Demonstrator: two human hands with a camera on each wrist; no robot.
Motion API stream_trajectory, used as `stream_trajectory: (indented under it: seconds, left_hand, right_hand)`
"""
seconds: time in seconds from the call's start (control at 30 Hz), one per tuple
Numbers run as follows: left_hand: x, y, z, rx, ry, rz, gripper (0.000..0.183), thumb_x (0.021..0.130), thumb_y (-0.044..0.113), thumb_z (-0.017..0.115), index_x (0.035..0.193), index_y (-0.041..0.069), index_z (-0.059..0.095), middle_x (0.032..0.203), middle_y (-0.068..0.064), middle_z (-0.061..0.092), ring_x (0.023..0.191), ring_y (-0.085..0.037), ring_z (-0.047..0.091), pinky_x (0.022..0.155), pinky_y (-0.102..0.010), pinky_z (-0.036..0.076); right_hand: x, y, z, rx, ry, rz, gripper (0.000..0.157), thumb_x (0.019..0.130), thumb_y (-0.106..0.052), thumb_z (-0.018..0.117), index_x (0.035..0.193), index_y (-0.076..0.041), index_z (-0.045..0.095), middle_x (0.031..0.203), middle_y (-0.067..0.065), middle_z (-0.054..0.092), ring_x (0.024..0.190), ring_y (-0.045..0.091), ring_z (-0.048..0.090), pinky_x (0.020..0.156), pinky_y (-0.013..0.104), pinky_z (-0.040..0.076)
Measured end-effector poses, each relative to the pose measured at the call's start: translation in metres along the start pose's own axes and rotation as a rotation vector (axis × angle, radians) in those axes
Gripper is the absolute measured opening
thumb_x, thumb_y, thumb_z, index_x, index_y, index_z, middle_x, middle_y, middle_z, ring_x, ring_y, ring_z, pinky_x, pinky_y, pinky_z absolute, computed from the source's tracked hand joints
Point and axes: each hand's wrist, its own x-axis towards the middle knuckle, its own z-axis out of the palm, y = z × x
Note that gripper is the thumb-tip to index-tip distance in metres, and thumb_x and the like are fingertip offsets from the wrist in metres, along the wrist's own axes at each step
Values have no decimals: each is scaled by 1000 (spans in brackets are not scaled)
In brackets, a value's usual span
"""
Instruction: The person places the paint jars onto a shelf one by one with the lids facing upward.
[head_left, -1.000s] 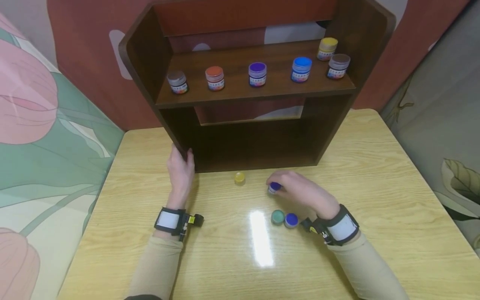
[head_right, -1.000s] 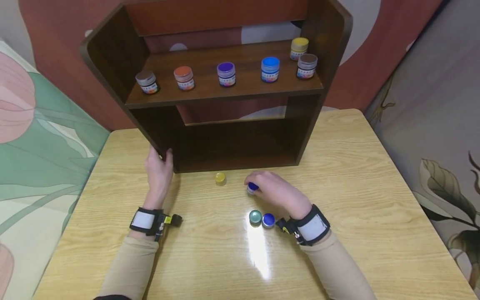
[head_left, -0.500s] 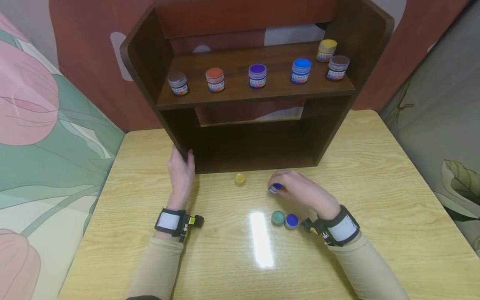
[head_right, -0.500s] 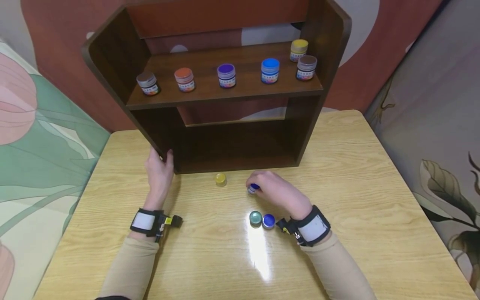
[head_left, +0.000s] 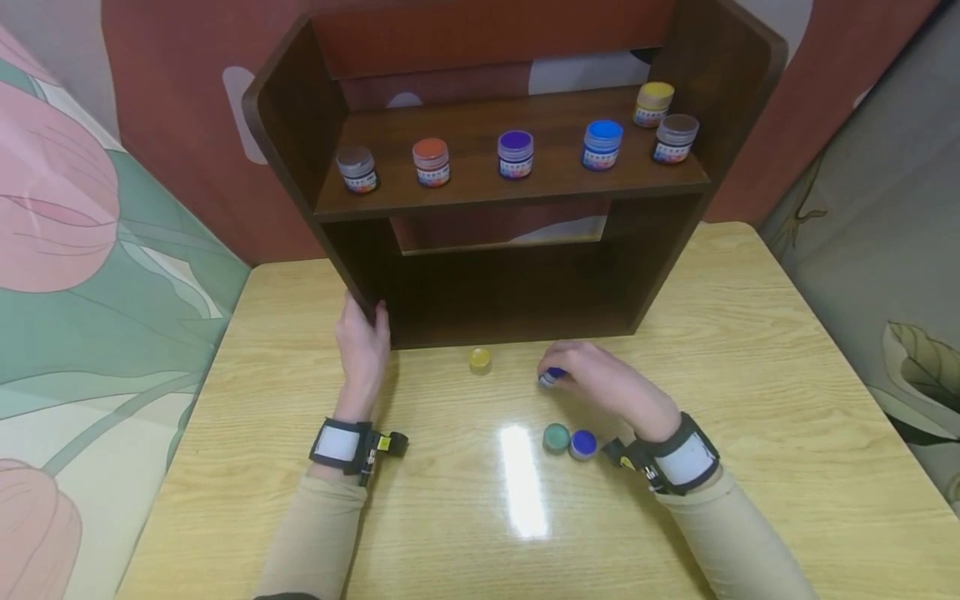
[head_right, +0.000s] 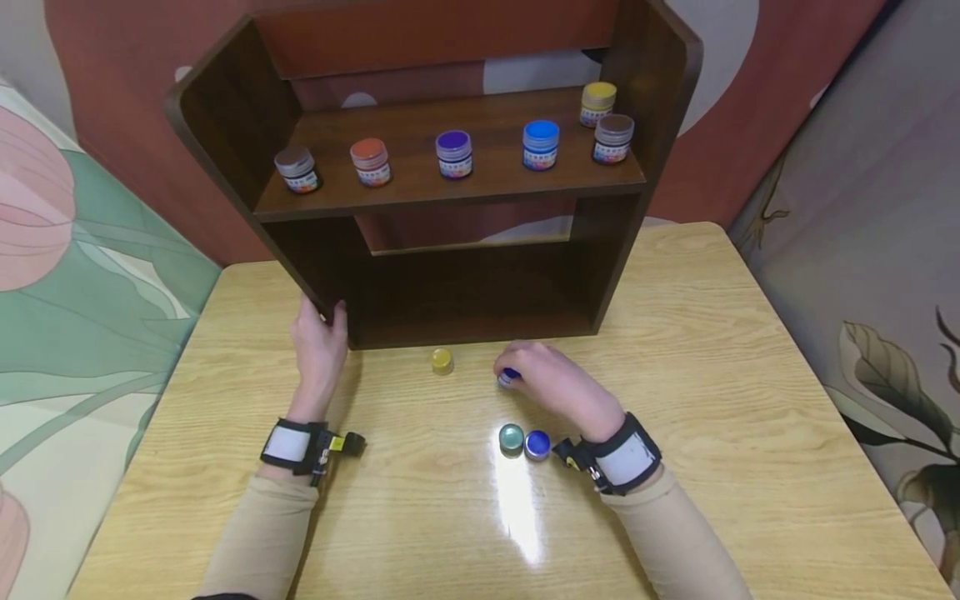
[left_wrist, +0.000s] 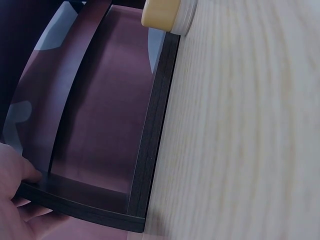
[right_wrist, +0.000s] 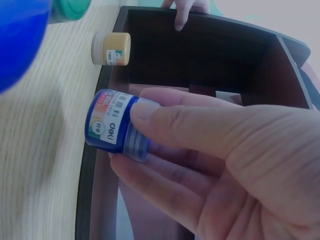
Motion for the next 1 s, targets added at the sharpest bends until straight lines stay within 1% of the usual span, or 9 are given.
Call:
stream_trajectory:
  seconds: [0.1,0.23,0.43,0.6,0.8,1.0]
  left_hand:
    - [0,0,0,-6,2,4,33,96,11,62,124,-4,56,116,-27,68,109,-46,66,95,-55,54]
    - [0,1,0,1,9,14,33,96,12,62,122,-6,56,113,-29,68,107,-47,66,92,-56,54]
    - [-2,0,-1,11,10,13,32,96,13,62,121,-6,56,111,-29,68,105,-47,66,91,-56,54]
    - [-2,-1,-1,17,14,8,32,96,13,62,121,-7,56,111,-29,68,104,-48,66,91,-56,54]
    - [-2,0,-2,14,10,-7,32,95,13,63,120,-6,57,111,-29,69,105,-47,66,91,-56,54]
    - [-2,3,-3,13,10,3,31,95,12,63,119,-7,57,110,-29,69,103,-48,67,90,-56,55]
  right_hand:
    - [-1,-1,-2,10,9,22,21,87,-4,74,108,-6,75,112,8,71,105,24,69,92,38,59]
    - [-1,-2,-4,9,39,29,21,88,-5,73,109,-7,74,114,8,70,106,24,69,93,38,59]
    - [-2,-1,-9,-23,84,-5,22,87,-4,74,109,-8,74,112,8,72,106,25,70,91,37,60]
    - [-1,-4,-15,-62,94,-11,24,86,-4,75,110,-7,73,111,9,72,105,25,71,90,37,60]
    - [3,-9,-29,-125,91,9,24,86,-6,76,110,-8,73,110,9,73,103,25,71,88,38,61]
    - [6,-13,-52,-153,102,-17,27,85,-3,76,112,-4,73,113,13,72,104,28,72,88,40,61]
